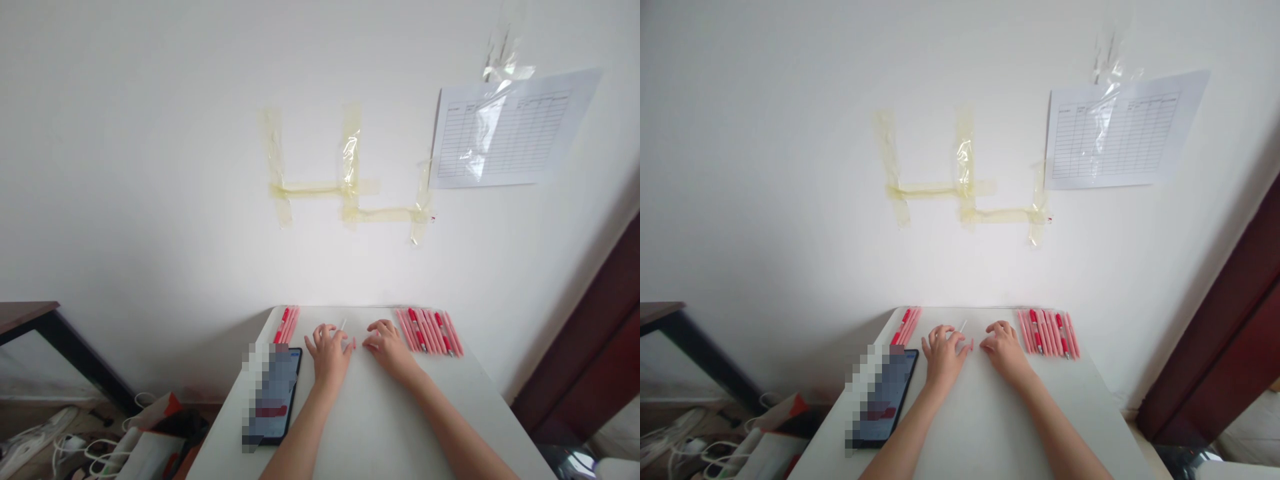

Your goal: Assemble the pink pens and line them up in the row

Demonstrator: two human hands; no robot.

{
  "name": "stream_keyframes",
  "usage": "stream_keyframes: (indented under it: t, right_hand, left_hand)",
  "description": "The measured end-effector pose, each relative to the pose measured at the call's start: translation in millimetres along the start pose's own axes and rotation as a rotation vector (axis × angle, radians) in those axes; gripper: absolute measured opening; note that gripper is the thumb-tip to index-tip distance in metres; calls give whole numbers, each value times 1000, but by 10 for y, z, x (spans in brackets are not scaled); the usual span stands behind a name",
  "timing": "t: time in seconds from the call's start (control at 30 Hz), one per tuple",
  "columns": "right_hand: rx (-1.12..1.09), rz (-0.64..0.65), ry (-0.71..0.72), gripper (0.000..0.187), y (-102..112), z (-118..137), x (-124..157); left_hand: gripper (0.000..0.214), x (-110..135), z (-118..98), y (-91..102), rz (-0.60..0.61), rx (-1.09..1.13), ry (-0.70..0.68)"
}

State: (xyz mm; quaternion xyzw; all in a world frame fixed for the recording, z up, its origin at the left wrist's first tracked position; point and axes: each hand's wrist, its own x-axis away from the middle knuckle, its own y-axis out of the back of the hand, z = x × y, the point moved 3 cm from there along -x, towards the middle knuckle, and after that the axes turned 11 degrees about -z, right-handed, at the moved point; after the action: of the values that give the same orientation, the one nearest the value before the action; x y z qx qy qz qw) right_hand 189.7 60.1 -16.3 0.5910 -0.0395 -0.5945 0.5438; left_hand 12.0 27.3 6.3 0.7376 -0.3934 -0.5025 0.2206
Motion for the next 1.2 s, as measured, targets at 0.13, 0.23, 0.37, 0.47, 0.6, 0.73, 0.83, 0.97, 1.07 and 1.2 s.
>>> stream_keyframes:
  t: [0.13,0.23,0.37,0.47,0.6,0.73,0.83,0.97,1.07,1.2]
  right_hand:
    - [-6,2,-1,20,-3,-2,-1]
    - [-13,3,-3,19,2,7,0]
    - [-24,0,-9,20,4,9,-1]
    - [-35,-2,-15,21,-6,-15,-3]
    - [-51,3,-20,22,-20,-61,-6]
    - [-73,-5,-28,20,-2,-82,-13]
    - [-89,-14,-29,20,25,-89,-22]
    - [-98,-27,-39,21,55,-126,-35]
    - [-98,-47,-24,19,78,-154,-45]
    - [-97,-81,-7,18,111,-158,-54]
  left_hand:
    - [10,22,-34,-19,-7,13,-26]
    - [9,33,-45,-51,-10,18,-26]
    - [9,43,-48,-104,-8,22,-34]
    - [12,45,-47,-119,-8,10,-39]
    - [14,42,-49,-104,-9,-2,-43]
    - [9,40,-54,-95,6,-4,-42]
    - [9,39,-62,-85,2,5,-46]
    - [8,41,-61,-60,-8,33,-36]
    - [10,43,-55,-44,-25,63,-28]
    - [10,45,-53,-36,-52,106,-34]
